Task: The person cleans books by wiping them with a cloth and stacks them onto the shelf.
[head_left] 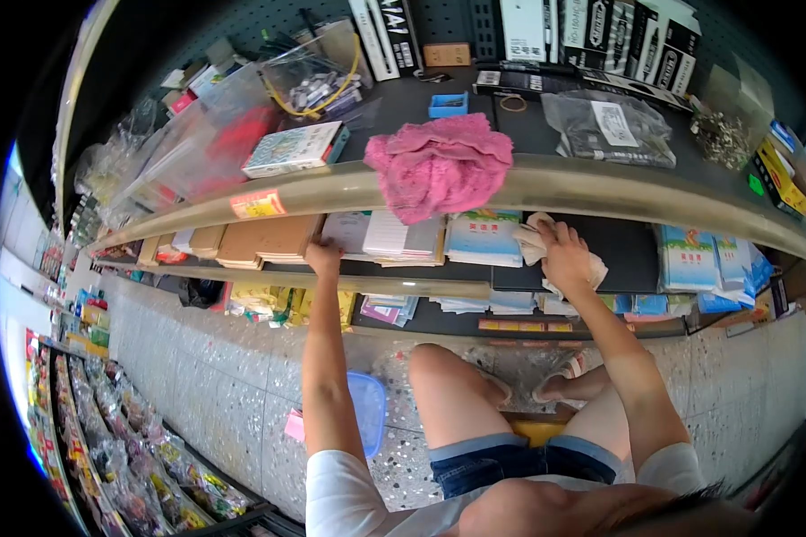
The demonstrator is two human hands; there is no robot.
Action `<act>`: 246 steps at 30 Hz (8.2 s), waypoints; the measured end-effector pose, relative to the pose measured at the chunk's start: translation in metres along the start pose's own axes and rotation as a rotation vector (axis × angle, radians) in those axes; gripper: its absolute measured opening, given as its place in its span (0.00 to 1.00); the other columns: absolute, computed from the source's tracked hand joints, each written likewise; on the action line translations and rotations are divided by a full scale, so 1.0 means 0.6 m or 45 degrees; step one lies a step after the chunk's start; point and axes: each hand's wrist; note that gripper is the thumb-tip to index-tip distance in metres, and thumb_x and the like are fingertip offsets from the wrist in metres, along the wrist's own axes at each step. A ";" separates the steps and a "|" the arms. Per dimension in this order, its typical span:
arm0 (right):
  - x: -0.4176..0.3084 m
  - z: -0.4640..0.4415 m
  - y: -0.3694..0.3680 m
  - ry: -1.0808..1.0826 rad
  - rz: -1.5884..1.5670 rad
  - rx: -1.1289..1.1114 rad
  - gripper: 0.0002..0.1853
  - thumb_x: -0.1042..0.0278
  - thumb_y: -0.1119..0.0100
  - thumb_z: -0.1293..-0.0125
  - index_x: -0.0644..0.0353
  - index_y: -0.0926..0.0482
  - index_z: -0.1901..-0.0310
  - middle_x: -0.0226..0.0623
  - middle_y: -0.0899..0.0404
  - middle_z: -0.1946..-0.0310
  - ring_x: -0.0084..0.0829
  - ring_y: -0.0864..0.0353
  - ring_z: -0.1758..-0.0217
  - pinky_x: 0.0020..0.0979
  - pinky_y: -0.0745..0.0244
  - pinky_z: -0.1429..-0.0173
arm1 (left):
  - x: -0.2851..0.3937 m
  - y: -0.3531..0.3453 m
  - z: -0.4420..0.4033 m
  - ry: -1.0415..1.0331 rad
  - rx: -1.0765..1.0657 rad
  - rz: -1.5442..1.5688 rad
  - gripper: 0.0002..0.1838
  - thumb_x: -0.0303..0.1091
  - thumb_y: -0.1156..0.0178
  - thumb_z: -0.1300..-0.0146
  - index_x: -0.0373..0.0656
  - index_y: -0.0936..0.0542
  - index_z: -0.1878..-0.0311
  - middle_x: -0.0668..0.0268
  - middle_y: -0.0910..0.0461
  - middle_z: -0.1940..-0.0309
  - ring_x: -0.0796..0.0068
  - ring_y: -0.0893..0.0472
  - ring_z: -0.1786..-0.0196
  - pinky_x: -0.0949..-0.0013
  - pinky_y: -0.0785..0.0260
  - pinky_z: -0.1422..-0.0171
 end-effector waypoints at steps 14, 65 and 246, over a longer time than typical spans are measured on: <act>0.010 0.010 0.017 -0.114 -0.148 -0.061 0.37 0.68 0.37 0.54 0.47 0.31 0.37 0.39 0.31 0.52 0.41 0.28 0.47 0.42 0.27 0.48 | 0.240 -0.067 0.359 -0.670 0.058 -0.077 0.20 0.23 0.45 0.37 0.36 0.32 0.41 0.58 0.35 0.54 0.73 0.33 0.68 0.68 0.38 0.66; 0.301 0.551 0.045 -1.306 -1.827 1.010 0.36 0.90 0.46 0.51 0.64 0.34 0.35 0.39 0.26 0.44 0.30 0.26 0.42 0.28 0.32 0.38 | 0.300 -0.459 0.722 0.457 -0.995 0.733 0.07 0.22 0.46 0.35 0.35 0.33 0.57 0.58 0.24 0.66 0.68 0.18 0.67 0.67 0.20 0.62; 0.263 0.314 0.049 -1.186 -2.645 0.487 0.21 0.66 0.37 0.39 0.60 0.26 0.46 0.37 0.19 0.57 0.31 0.17 0.59 0.32 0.21 0.54 | 0.358 -0.287 0.835 -0.917 -1.123 -0.027 0.09 0.33 0.39 0.38 0.37 0.19 0.59 0.51 0.18 0.62 0.52 0.18 0.58 0.57 0.26 0.57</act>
Point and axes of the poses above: each hand's wrist, its own z-axis away from the middle knuckle, its own y-axis out of the back of the hand, x = y × z
